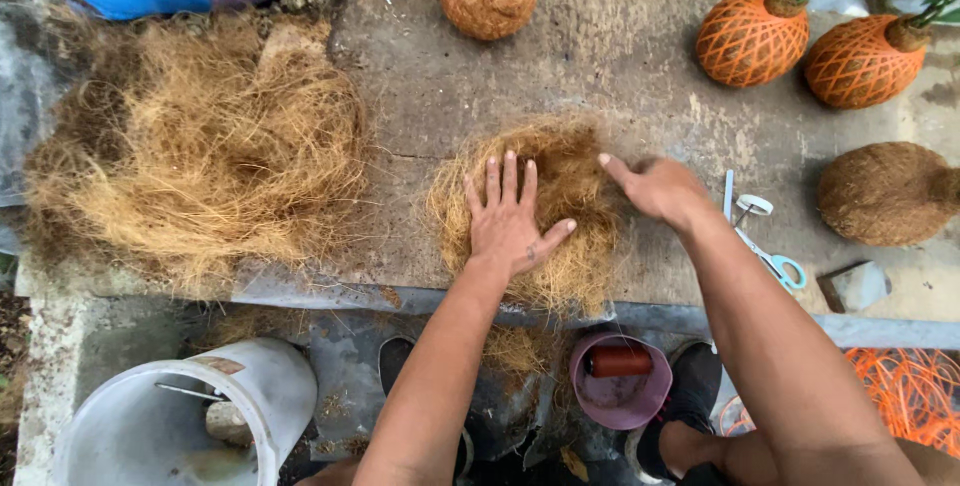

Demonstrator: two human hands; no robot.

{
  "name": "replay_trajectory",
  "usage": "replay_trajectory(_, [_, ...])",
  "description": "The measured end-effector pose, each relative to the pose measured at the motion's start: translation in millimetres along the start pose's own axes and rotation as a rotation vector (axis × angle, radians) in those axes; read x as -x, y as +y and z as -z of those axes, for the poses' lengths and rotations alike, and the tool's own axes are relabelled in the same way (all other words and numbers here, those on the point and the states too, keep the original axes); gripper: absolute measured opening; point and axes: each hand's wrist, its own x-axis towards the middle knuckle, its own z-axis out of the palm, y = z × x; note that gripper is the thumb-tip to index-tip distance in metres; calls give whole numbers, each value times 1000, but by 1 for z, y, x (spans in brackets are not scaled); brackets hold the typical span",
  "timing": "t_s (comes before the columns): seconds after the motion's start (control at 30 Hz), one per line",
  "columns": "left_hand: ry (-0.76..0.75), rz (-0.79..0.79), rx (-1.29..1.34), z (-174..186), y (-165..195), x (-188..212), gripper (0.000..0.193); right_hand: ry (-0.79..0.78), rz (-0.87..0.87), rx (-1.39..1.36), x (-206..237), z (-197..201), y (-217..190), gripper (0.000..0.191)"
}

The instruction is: The person wraps a coconut shell planter with orange string, inserts a small plant, and secures it. Then the person wraps another coconut shell with coir fiber and inserts a second plant.

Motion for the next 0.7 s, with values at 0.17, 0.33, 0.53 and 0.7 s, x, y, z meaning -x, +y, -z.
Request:
replay_trajectory(0.17, [159, -140, -89, -10, 17, -6, 105, -127, 145, -193, 2, -27, 10, 69])
replay_trajectory(0.33, [42, -72, -83, -16, 20, -5, 120, -176, 343, -780, -4, -42, 17, 47])
replay_trajectory(0.53, [13, -59, -107, -9, 20, 0, 129, -85, 326, -643, -11, -56, 12, 48])
replay_trajectory(0.7, [-43, -23, -87, -2, 23, 4, 130, 94, 147, -777, -41, -81, 23, 32])
